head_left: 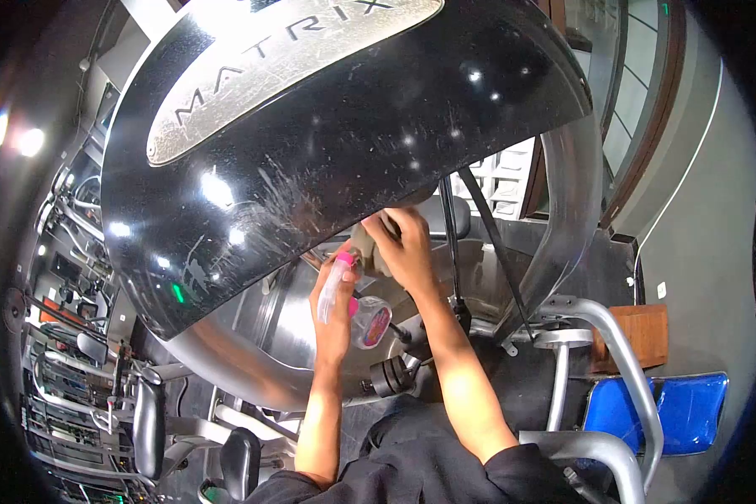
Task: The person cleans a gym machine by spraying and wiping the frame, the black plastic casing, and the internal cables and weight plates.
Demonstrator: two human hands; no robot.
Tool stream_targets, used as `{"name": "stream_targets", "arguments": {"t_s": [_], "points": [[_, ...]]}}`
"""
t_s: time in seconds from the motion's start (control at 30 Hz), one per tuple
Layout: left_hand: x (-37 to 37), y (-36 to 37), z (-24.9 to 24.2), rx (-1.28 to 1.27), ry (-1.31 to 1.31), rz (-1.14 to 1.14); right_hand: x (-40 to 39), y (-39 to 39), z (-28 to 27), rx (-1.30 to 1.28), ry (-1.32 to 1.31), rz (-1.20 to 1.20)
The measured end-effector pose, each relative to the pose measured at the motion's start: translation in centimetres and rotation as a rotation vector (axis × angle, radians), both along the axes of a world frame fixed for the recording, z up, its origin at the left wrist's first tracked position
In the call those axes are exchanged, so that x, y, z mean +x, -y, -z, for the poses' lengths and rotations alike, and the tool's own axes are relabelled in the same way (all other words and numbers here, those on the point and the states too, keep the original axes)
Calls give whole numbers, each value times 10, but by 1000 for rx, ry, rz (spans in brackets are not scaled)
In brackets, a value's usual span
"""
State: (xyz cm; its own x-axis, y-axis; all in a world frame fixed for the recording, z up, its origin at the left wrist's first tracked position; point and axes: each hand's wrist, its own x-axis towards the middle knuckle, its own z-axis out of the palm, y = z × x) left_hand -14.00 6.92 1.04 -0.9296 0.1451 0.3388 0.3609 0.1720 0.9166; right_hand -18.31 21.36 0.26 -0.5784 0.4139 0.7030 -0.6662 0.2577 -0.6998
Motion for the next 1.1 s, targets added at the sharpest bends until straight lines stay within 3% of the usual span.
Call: {"name": "stream_targets", "arguments": {"t_s": [0.27, 0.33, 0.37, 0.47, 0.57, 0.63, 0.7, 0.77, 0.83, 0.97, 1.03, 1.1], "points": [[-3, -3, 19, 33, 39, 92, 35, 16, 149, 17, 234, -75], [-5, -3, 29, 16, 45, 106, 46, 17, 170, -25, 505, -89], [-10, -1, 39, 24, 27, 126, 44, 16, 177, -27, 506, -85], [-9, -2, 39, 30, 77, 144, 40, 15, 177, -50, 461, -94], [-15, -3, 45, 72, 142, 166, 29, 4, 128, -56, 394, -132], [-19, -1, 49, 108, 138, 185, 21, 4, 92, 47, 207, -70], [-21, 0, 51, 100, 160, 176, 23, 2, 62, -3, 259, -118], [-23, 1, 55, 82, 159, 186, 23, 2, 57, -53, 310, -163], [-22, 1, 56, 65, 158, 194, 20, 4, 66, -50, 195, -130], [-23, 3, 63, 60, 175, 222, 21, 5, 129, 23, 70, -36], [-24, 5, 71, 70, 188, 229, 37, 8, 170, -1, 527, -99], [-25, 7, 76, 31, 265, 250, 46, 14, 242, -91, 578, -130]]}}
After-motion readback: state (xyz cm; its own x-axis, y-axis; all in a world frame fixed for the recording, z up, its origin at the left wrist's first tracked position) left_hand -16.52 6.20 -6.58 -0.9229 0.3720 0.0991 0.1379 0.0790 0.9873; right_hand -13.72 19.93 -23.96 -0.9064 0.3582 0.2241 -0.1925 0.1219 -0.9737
